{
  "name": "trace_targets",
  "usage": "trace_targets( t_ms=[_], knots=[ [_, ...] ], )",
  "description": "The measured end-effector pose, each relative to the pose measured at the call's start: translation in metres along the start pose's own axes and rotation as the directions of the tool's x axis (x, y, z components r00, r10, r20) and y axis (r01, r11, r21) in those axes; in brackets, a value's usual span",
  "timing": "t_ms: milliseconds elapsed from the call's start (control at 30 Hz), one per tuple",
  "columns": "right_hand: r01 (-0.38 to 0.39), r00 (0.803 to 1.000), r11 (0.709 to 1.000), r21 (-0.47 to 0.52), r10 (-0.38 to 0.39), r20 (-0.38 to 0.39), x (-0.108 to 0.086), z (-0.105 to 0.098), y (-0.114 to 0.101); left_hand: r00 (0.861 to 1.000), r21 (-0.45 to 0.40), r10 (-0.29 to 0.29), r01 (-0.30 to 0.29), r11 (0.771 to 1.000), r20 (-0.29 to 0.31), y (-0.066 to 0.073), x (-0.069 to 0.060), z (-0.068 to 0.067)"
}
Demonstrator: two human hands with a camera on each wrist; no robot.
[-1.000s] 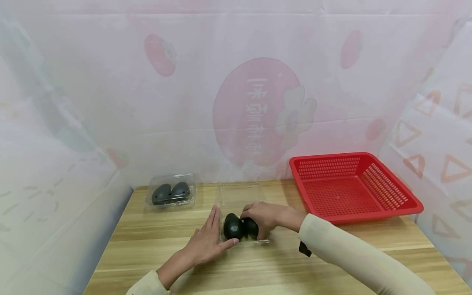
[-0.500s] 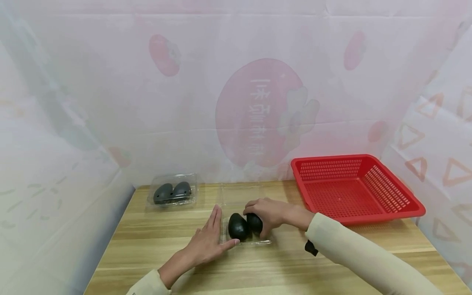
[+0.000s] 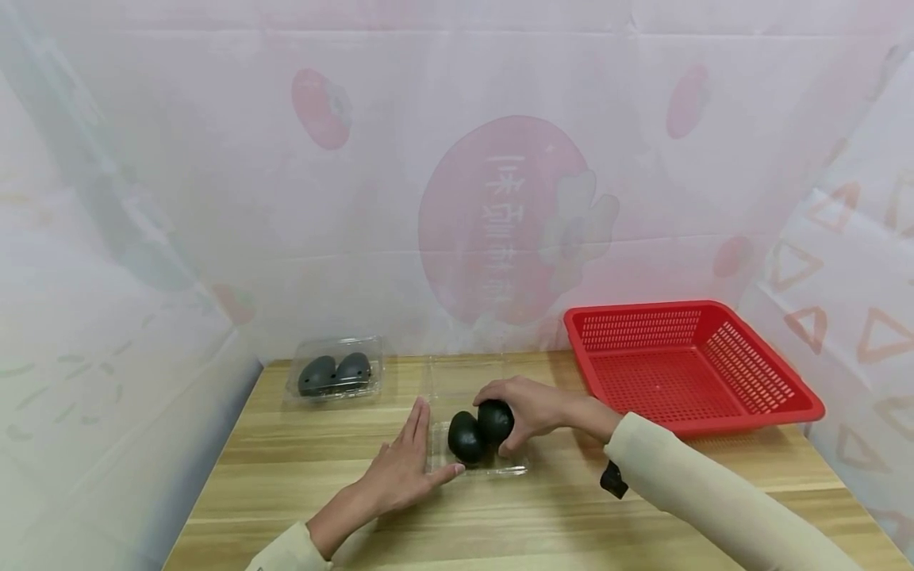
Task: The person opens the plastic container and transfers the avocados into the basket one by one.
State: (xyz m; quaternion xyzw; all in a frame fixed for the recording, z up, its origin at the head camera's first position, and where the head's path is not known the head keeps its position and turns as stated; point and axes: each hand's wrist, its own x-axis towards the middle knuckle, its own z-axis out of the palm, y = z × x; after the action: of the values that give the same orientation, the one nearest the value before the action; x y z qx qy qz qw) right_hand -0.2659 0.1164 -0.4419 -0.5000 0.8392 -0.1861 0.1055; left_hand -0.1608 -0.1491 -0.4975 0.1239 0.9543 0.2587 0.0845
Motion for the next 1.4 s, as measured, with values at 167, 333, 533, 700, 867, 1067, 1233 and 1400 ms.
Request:
trace_targets(
  t_ms=[167, 333, 533, 700, 867, 1067, 1233, 1400],
  knots=[
    [-0.034, 0.998, 0.995, 0.095, 0.039, -0.058, -0.002, 0.002, 0.002, 1.0, -0.005, 0.0, 0.0, 1.0, 0.001, -0.001, 0.001, -0.001],
    [-0.057, 0.993, 0.984, 0.17, 0.073, -0.09, -0.006, 0.003, 0.004, 1.0, -0.002, 0.002, -0.002, 1.0, 0.007, -0.001, 0.001, 0.0],
    [-0.088, 0.986, 0.955, 0.282, 0.123, -0.111, -0.009, 0.002, 0.005, 1.0, 0.01, -0.004, 0.004, 1.0, 0.004, 0.0, 0.0, 0.0],
    [-0.051, 0.984, 0.923, 0.381, 0.111, -0.138, -0.011, 0.0, 0.006, 1.0, 0.013, -0.009, 0.009, 1.0, 0.006, 0.001, 0.001, 0.001],
    [-0.021, 0.982, 0.906, 0.422, 0.098, -0.162, -0.013, -0.004, 0.005, 1.0, 0.02, -0.012, 0.012, 1.0, 0.005, 0.001, 0.001, 0.001],
    [0.007, 0.981, 0.901, 0.433, 0.078, -0.179, -0.017, -0.008, 0.006, 1.0, 0.023, -0.005, 0.005, 1.0, -0.002, 0.0, 0.001, 0.001],
    [0.032, 0.978, 0.898, 0.439, 0.061, -0.197, -0.021, -0.011, 0.008, 1.0, 0.02, -0.002, 0.002, 1.0, -0.004, -0.001, 0.001, 0.001],
    [0.035, 0.973, 0.885, 0.465, 0.075, -0.217, -0.027, -0.013, 0.01, 1.0, 0.014, 0.001, -0.001, 1.0, -0.004, -0.001, 0.001, 0.002]
  ],
)
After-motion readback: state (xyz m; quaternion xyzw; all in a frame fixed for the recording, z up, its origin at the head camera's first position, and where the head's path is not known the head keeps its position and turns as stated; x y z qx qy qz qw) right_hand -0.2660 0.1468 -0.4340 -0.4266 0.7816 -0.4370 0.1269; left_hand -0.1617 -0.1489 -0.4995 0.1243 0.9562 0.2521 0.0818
